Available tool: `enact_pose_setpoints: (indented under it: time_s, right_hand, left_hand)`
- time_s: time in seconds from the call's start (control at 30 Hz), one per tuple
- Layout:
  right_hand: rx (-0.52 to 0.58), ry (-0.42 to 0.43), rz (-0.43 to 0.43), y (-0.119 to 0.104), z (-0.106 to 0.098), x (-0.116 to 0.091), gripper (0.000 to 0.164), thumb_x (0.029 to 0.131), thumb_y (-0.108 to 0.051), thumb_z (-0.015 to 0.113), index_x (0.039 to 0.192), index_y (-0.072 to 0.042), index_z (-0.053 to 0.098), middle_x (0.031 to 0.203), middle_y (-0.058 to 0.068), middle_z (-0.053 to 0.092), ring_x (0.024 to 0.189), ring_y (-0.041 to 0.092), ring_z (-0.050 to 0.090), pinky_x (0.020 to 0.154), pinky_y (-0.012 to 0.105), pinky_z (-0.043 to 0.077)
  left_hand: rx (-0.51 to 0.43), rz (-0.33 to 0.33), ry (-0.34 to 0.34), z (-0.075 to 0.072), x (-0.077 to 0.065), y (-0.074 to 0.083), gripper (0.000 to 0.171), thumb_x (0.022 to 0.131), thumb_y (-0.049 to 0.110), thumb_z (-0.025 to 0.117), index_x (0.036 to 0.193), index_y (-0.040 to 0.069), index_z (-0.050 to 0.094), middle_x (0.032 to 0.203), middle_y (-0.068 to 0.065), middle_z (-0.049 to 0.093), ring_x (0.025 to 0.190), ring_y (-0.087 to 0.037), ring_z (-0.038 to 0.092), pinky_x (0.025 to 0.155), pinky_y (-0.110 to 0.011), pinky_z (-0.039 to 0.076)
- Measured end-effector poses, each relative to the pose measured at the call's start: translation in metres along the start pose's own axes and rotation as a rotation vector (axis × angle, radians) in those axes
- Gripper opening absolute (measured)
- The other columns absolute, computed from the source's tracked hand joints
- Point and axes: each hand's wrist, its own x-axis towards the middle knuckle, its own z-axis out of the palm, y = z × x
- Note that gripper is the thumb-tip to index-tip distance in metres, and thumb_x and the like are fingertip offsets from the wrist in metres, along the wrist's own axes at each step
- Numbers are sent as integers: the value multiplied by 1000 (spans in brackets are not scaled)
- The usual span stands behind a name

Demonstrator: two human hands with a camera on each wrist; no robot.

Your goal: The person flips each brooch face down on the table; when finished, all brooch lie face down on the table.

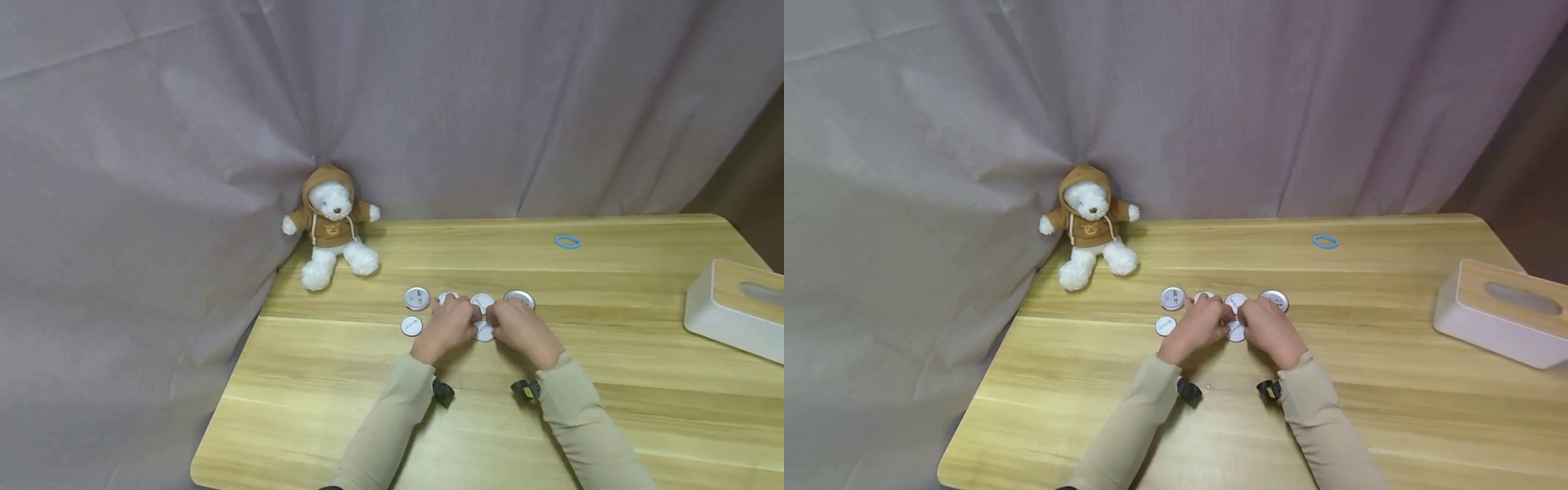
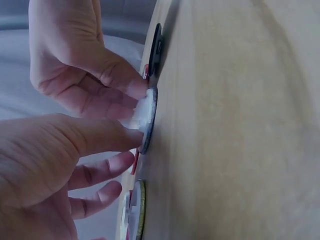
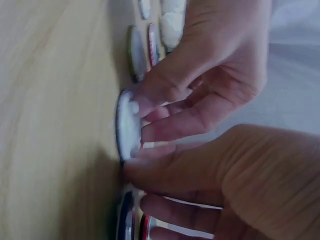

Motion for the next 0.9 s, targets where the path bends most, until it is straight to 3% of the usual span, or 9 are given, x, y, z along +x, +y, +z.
enact_pose_setpoints:
  time_s: [0.23, 0.5, 0.7, 0.9]
  right_hand:
    - [-2, -23, -28, 6, -5, -8, 22, 64, 13, 64, 65, -9, 64, 63, -2, 57, 63, 19, 51, 62, 40, 47]
    - [4, 19, -33, 15, -19, -19, 20, 71, 12, 70, 83, -3, 72, 74, 2, 61, 70, 21, 57, 69, 44, 51]
    - [24, 0, 15, 19, -27, -24, 14, 78, 8, 71, 85, -4, 73, 77, 5, 68, 70, 21, 62, 69, 44, 53]
    - [40, 0, 71, 21, -33, -35, 27, 74, 14, 62, 93, 0, 77, 82, 10, 72, 69, 20, 62, 70, 44, 54]
  left_hand:
    - [-8, 6, 4, 2, 5, 9, 14, 84, 14, 73, 91, 26, 78, 90, 5, 66, 86, -18, 53, 83, -48, 38]
    - [-69, -5, -39, -5, 10, 17, 19, 91, 20, 70, 107, 23, 78, 102, 4, 70, 98, -20, 57, 93, -56, 37]
    - [-76, 44, -26, -5, 17, 25, 20, 93, 21, 67, 110, 23, 77, 105, 4, 71, 97, -20, 59, 90, -53, 39]
    - [-83, 87, -29, -5, 20, 36, 28, 87, 14, 70, 110, 27, 78, 95, 7, 69, 94, -20, 59, 87, -49, 39]
